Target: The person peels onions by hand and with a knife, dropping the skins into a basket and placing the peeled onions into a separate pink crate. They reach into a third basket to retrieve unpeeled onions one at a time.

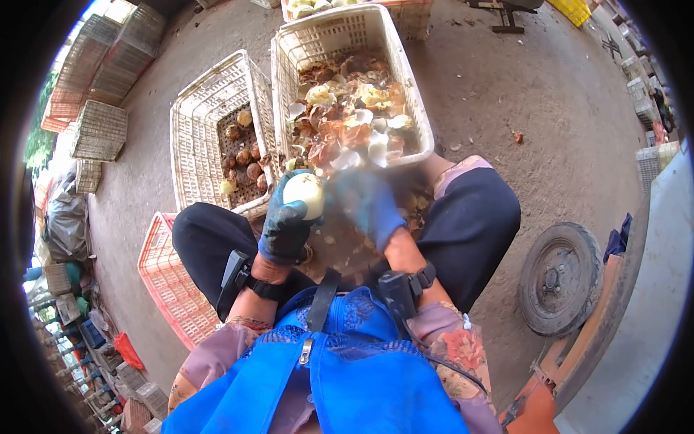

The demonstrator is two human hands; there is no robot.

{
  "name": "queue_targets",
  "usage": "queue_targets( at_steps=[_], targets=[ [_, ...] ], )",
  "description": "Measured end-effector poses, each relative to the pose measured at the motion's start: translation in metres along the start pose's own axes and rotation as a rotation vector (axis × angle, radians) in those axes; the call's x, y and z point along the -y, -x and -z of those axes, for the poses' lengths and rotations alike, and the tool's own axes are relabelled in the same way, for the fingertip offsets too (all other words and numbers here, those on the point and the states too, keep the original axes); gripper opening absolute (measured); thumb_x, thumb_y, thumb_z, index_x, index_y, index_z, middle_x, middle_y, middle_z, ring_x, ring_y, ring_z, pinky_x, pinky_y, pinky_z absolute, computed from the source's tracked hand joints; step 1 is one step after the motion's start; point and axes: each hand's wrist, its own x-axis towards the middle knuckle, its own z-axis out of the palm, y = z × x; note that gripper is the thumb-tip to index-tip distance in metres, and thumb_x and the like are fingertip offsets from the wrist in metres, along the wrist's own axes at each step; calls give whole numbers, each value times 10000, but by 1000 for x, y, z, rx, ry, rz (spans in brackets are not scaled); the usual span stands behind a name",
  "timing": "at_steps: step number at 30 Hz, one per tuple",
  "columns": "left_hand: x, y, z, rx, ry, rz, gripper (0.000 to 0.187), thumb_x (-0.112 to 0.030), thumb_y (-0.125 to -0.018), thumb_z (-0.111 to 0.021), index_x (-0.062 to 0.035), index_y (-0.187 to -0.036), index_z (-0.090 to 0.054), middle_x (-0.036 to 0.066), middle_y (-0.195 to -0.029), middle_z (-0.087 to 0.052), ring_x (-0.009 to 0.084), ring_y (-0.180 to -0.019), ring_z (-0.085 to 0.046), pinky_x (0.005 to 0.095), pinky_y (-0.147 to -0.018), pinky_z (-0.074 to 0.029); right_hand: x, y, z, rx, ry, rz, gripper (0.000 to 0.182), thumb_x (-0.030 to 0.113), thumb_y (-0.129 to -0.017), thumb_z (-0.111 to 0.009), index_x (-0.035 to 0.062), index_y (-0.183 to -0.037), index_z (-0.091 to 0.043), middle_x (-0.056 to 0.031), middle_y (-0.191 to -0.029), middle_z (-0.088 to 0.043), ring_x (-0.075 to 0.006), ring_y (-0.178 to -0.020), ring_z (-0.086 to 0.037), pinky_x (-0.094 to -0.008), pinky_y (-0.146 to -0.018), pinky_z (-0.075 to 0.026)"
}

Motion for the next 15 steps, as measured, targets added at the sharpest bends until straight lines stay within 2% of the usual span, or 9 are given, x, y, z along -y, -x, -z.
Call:
queue_targets(
  at_steps=[1,2,4,7,8,9,11,14,15],
  targets=[
    [-14,1,-5,-5,2,-5,631,-243,-761,-766,-44,-1296,-496,55,-1099,-611,189,-977,-610,325,-851,-522,-5,4,-8,11,-371,-149,289,231,-978,-609,31,-1185,-621,16,-853,-646,-61,-732,-583,-213,-648,-478],
    [-30,3,-11,-1,-66,-53,665,-252,-748,-781,-36,-1304,-488,63,-1139,-597,186,-1027,-596,326,-897,-508,-14,6,-13,14,-371,-145,289,231,-978,-609,31,-1185,-621,16,-853,-646,-61,-732,-583,-213,-648,-478],
    [-32,3,-16,8,-133,-96,698,-260,-734,-795,-29,-1312,-480,71,-1179,-582,182,-1077,-582,326,-943,-494,-6,9,-16,106,-719,-80,397,210,-928,-645,-17,-1247,-581,-55,-1121,-629,-145,-1009,-575,-292,-878,-489],
    [0,-5,-2,70,-429,-444,807,-202,-705,-791,14,-1394,-428,118,-1382,-462,197,-1265,-479,333,-1066,-406,9,11,-22,98,-659,-48,488,199,-932,-637,-14,-1350,-505,-72,-1164,-607,-145,-1023,-573,-286,-903,-486],
    [-11,-4,-10,69,-430,-444,807,-202,-705,-791,14,-1394,-428,118,-1382,-462,197,-1265,-479,333,-1066,-406,16,11,-23,43,-660,44,484,196,-928,-641,-10,-1345,-508,-76,-1152,-613,-146,-1018,-579,-286,-899,-491],
    [-22,0,-20,53,-294,-310,829,-192,-706,-785,23,-1414,-413,123,-1397,-459,199,-1269,-478,328,-1060,-411,25,16,-9,153,-642,-209,512,191,-926,-641,11,-1381,-491,-69,-1132,-618,-143,-984,-593,-291,-878,-499],
    [-49,5,-29,123,166,-64,823,-185,-737,-744,23,-1453,-394,119,-1397,-490,192,-1243,-503,311,-1045,-424,24,16,-13,121,-665,-148,505,193,-926,-641,26,-1380,-497,-68,-1115,-622,-140,-967,-598,-288,-861,-502],
    [-42,8,-26,60,127,104,733,-154,-769,-669,13,-1440,-427,97,-1338,-551,170,-1177,-546,294,-1022,-438,23,18,-16,93,-687,-77,497,201,-927,-643,47,-1379,-506,-63,-1094,-631,-134,-949,-604,-293,-842,-509],
    [-37,8,-24,86,-156,-90,622,-131,-807,-598,0,-1403,-476,76,-1293,-584,148,-1109,-575,286,-986,-457,22,18,-17,96,-687,-67,496,208,-928,-645,54,-1380,-509,-57,-1091,-635,-131,-949,-604,-300,-840,-513]
  ],
)
